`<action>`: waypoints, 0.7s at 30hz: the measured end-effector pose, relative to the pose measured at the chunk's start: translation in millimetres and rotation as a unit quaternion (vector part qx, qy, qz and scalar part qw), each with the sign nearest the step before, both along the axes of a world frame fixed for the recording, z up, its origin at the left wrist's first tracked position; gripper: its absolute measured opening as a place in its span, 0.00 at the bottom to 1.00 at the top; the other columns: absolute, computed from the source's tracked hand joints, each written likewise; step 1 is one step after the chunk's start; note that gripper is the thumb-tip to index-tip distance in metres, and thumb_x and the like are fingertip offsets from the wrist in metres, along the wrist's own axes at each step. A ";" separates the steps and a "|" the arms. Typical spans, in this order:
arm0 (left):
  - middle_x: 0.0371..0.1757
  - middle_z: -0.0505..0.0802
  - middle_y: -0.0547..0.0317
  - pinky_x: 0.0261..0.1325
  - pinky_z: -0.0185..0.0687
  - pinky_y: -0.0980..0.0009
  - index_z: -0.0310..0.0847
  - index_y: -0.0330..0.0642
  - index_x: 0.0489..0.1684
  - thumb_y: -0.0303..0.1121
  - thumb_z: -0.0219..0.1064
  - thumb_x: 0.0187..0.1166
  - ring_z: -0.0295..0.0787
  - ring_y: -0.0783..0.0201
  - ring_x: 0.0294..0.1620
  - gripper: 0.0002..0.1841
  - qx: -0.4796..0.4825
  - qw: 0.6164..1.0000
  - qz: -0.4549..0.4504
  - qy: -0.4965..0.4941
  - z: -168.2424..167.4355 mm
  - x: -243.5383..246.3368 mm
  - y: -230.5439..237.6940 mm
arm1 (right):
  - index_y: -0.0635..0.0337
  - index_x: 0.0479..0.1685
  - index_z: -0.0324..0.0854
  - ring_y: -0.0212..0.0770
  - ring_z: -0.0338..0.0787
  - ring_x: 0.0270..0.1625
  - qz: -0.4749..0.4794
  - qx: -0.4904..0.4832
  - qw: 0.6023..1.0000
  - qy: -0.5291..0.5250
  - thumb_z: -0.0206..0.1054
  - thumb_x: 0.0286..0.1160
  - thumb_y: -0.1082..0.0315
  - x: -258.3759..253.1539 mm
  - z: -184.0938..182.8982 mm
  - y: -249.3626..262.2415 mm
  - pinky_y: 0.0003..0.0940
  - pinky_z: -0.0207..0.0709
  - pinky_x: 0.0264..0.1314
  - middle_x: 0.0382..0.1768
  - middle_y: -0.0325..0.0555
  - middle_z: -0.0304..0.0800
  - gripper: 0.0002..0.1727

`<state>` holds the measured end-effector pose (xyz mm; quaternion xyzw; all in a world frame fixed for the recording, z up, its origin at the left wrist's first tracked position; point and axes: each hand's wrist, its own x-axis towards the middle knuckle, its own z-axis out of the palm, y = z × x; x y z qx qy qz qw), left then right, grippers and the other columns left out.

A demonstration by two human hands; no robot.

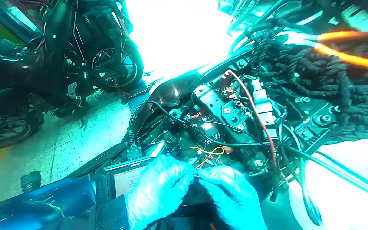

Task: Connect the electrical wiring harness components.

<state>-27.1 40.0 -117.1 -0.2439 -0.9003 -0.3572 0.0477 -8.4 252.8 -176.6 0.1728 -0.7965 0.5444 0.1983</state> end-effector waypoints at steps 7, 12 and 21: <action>0.34 0.95 0.65 0.46 0.87 0.66 0.94 0.52 0.39 0.42 0.65 0.80 0.91 0.68 0.39 0.11 -0.049 0.995 -0.047 0.070 28.0 -22.4 -8.4 | 0.45 0.52 0.92 0.29 0.92 0.54 -0.051 0.091 0.994 0.040 0.69 0.80 0.50 -7.6 26.9 -14.6 0.35 0.81 0.61 0.49 0.31 0.97 0.14; 0.30 0.94 0.72 0.35 0.85 0.77 0.93 0.52 0.40 0.39 0.69 0.83 0.88 0.78 0.29 0.07 0.047 0.975 0.014 -0.217 68.6 -63.9 -11.1 | 0.51 0.42 0.96 0.26 0.93 0.44 -0.107 -0.009 0.993 0.044 0.72 0.75 0.64 -36.8 46.1 -29.9 0.27 0.88 0.50 0.40 0.31 0.97 0.07; 0.64 0.92 0.59 0.73 0.78 0.52 0.84 0.56 0.72 0.44 0.64 0.85 0.88 0.61 0.67 0.19 -0.176 0.930 -0.084 -0.312 22.8 -109.5 -23.6 | 0.48 0.45 0.96 0.26 0.92 0.47 -0.178 0.068 0.981 0.033 0.69 0.74 0.64 -41.3 30.2 -38.2 0.28 0.87 0.52 0.44 0.32 0.97 0.10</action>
